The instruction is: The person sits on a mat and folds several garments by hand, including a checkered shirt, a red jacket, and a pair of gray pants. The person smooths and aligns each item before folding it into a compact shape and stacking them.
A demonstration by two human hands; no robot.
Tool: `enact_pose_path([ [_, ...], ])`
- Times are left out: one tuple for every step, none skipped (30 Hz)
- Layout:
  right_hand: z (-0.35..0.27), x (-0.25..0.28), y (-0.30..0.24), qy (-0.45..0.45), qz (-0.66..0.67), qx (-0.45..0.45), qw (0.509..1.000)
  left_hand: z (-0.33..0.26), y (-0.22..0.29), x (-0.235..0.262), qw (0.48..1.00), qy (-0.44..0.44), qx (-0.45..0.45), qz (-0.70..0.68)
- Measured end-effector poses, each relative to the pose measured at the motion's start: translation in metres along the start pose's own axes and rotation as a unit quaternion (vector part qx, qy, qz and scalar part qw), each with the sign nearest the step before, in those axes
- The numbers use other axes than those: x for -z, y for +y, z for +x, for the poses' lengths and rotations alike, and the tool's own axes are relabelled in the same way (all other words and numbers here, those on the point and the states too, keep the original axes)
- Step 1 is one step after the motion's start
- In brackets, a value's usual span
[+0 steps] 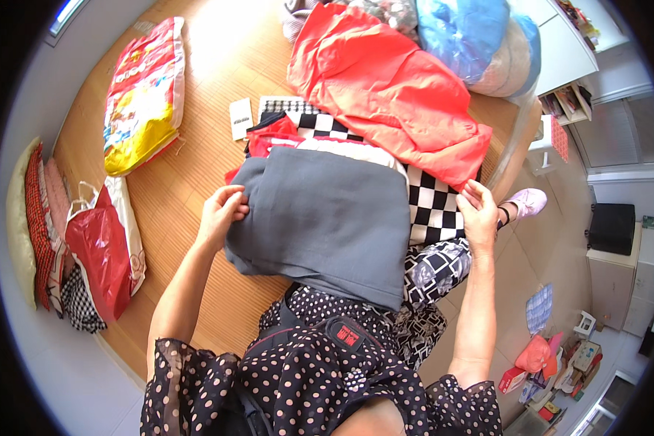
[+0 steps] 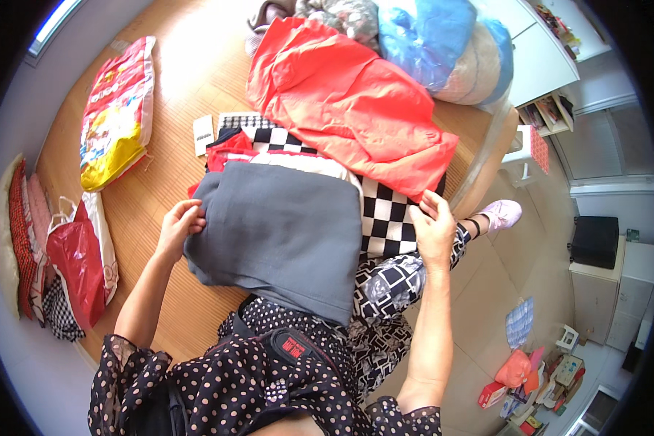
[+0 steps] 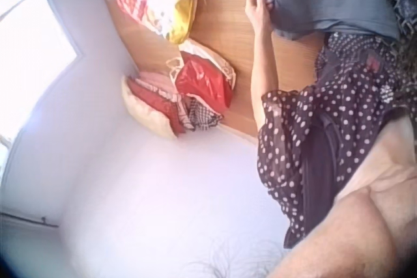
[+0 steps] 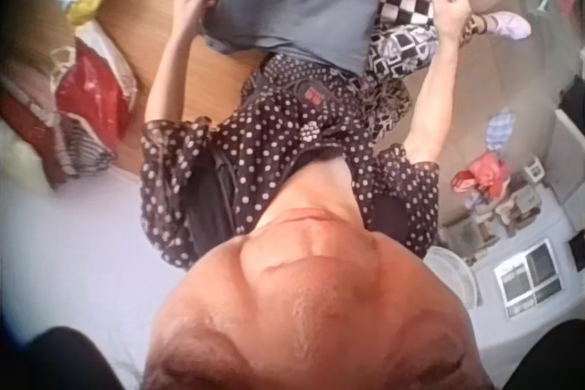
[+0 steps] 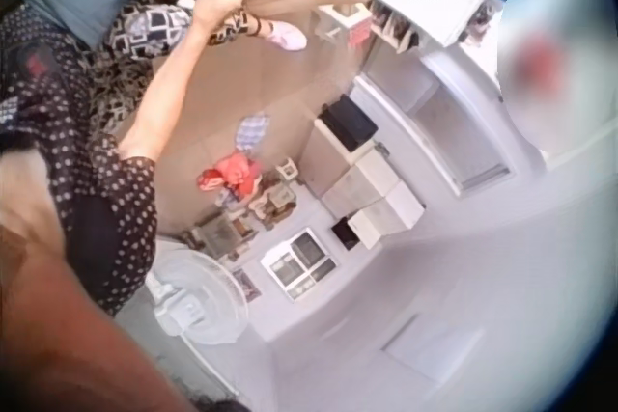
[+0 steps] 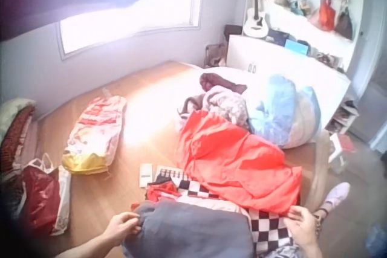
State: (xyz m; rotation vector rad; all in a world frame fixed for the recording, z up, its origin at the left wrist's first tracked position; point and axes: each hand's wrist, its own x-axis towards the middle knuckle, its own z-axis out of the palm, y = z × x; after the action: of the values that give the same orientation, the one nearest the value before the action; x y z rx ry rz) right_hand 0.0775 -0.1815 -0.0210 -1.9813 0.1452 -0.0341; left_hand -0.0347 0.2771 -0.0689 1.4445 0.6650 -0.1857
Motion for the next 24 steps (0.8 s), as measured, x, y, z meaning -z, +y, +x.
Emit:
enact_pose_path([
  [0.003, -0.003, -0.003, 0.015, -0.059, 0.047, 0.997, 0.0, 0.0, -0.005, 1.0, -0.01, -0.001, -0.001],
  [0.007, -0.007, -0.008, 0.03, -0.119, 0.093, 0.988, -0.001, 0.0, -0.013, 1.0, -0.019, -0.001, -0.003],
  [0.008, -0.013, -0.03, 0.041, -0.237, 0.18, 0.954, -0.002, 0.0, -0.021, 1.0, -0.013, -0.014, 0.014],
  [0.014, -0.015, -0.033, 0.028, -0.297, 0.23, 0.926, -0.004, 0.002, -0.029, 0.998, 0.0, -0.033, 0.057],
  [0.019, -0.018, -0.038, 0.021, -0.333, 0.252, 0.908, -0.003, 0.002, -0.032, 0.997, 0.006, -0.039, 0.068],
  [0.025, -0.024, -0.042, 0.013, -0.367, 0.274, 0.889, -0.001, -0.001, -0.033, 0.996, 0.016, -0.046, 0.078],
  [0.033, -0.03, -0.047, -0.013, -0.386, 0.286, 0.877, 0.0, -0.004, -0.033, 0.995, 0.021, -0.047, 0.088],
  [0.041, -0.034, -0.052, -0.04, -0.404, 0.297, 0.864, 0.002, -0.008, -0.033, 0.994, 0.026, -0.049, 0.097],
  [0.048, -0.04, -0.052, -0.056, -0.425, 0.306, 0.85, 0.001, -0.009, -0.031, 0.992, 0.033, -0.048, 0.108],
  [0.054, -0.043, -0.052, -0.076, -0.435, 0.306, 0.843, -0.002, -0.006, -0.034, 0.99, 0.039, -0.056, 0.125],
  [0.057, -0.045, -0.05, -0.096, -0.443, 0.295, 0.841, -0.001, -0.011, -0.033, 0.988, 0.037, -0.081, 0.126],
  [0.059, -0.048, -0.049, -0.119, -0.449, 0.285, 0.838, -0.001, -0.015, -0.033, 0.986, 0.037, -0.103, 0.125],
  [0.06, -0.049, -0.048, -0.142, -0.46, 0.261, 0.837, -0.003, -0.016, -0.033, 0.989, 0.036, -0.095, 0.11],
  [0.063, -0.049, -0.04, -0.15, -0.465, 0.232, 0.841, -0.001, -0.015, -0.033, 0.99, 0.034, -0.089, 0.106],
  [0.06, -0.051, -0.029, -0.148, -0.455, 0.242, 0.844, -0.004, -0.016, -0.033, 0.991, 0.033, -0.077, 0.103],
  [0.057, -0.051, -0.019, -0.145, -0.444, 0.252, 0.847, -0.007, -0.015, -0.033, 0.992, 0.031, -0.064, 0.1],
  [0.055, -0.049, -0.012, -0.14, -0.428, 0.28, 0.848, -0.007, -0.011, -0.035, 0.992, 0.043, -0.059, 0.104],
  [0.051, -0.049, -0.009, -0.143, -0.427, 0.273, 0.85, -0.005, -0.011, -0.036, 0.991, 0.04, -0.072, 0.108],
  [0.045, -0.05, -0.006, -0.151, -0.423, 0.263, 0.854, -0.004, -0.013, -0.034, 0.99, 0.038, -0.079, 0.115],
  [0.039, -0.049, -0.003, -0.158, -0.42, 0.252, 0.858, -0.003, -0.013, -0.033, 0.988, 0.036, -0.086, 0.122],
  [0.036, -0.048, -0.002, -0.15, -0.364, 0.226, 0.891, -0.003, -0.007, -0.036, 0.993, 0.023, -0.063, 0.102],
  [0.033, -0.049, -0.006, -0.125, -0.295, 0.213, 0.923, -0.005, -0.002, -0.035, 0.996, 0.013, -0.042, 0.08],
  [0.021, -0.053, -0.011, -0.112, -0.227, 0.165, 0.953, -0.005, -0.01, -0.03, 0.999, 0.011, -0.035, 0.034],
  [0.013, -0.056, -0.016, -0.094, -0.16, 0.12, 0.975, -0.006, -0.011, -0.028, 0.999, 0.003, -0.028, 0.031],
])
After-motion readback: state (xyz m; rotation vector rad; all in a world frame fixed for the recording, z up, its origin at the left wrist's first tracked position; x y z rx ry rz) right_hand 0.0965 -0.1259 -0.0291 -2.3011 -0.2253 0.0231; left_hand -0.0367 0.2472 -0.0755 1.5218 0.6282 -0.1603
